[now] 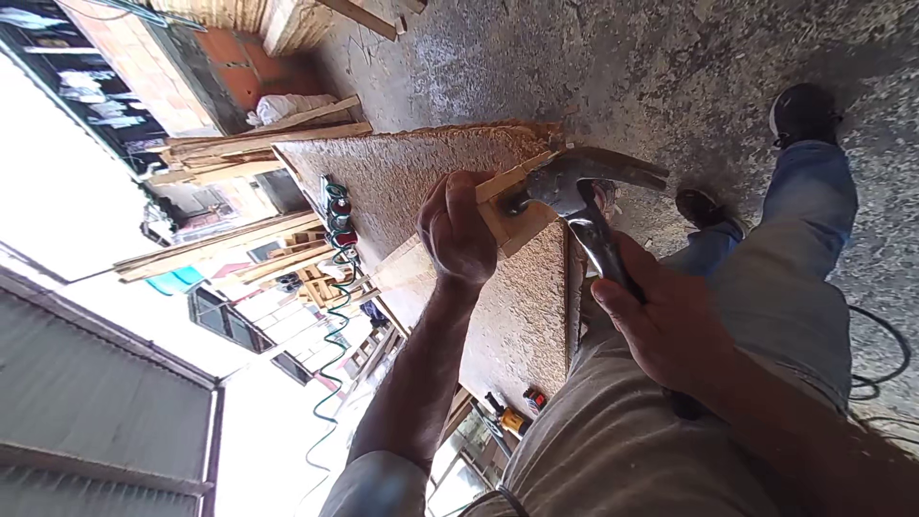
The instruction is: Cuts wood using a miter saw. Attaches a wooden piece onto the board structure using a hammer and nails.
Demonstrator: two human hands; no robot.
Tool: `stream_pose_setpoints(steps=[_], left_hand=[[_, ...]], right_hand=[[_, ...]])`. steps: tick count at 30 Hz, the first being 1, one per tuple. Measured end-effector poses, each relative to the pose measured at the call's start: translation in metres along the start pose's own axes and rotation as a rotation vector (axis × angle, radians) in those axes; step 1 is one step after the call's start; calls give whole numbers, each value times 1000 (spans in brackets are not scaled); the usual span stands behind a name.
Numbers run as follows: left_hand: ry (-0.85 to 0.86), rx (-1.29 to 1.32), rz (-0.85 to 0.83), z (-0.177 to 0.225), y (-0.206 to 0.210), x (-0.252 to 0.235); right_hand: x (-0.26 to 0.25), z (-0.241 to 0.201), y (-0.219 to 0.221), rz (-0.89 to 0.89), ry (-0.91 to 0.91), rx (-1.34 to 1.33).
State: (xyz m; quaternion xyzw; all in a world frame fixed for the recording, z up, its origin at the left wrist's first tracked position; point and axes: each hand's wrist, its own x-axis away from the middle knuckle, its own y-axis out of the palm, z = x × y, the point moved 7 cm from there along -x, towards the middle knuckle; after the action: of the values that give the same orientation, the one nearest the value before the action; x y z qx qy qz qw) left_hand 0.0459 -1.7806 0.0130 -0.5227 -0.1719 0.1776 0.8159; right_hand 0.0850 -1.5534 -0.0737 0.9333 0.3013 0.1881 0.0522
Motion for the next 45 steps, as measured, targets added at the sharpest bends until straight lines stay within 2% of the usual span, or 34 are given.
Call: stream_pose_setpoints(steps=[9,12,15,19,28,33,36,45], left_hand=[[1,32,-1,0,0,0],[47,-9,-18,-1,-1,0],[109,-57,-84,-4,-1,4],[64,-22,-99,-4,0,4],[46,37,-72,3,2,4],[34,37,-66,2,2,3],[36,18,-59,2,2,4],[52,2,-58,3,2,3]], right_hand=[[-4,8,2,5,43,-27],[-7,11,-2,-7,61,-40],[-9,25,-18,88,113,-119],[-15,52,-36,191,218,-146],[-26,75,-9,46,273,-108],[-29,69,-12,76,253,-38],[-31,64,-11,28,260,36],[-24,69,-8,56,246,-4]])
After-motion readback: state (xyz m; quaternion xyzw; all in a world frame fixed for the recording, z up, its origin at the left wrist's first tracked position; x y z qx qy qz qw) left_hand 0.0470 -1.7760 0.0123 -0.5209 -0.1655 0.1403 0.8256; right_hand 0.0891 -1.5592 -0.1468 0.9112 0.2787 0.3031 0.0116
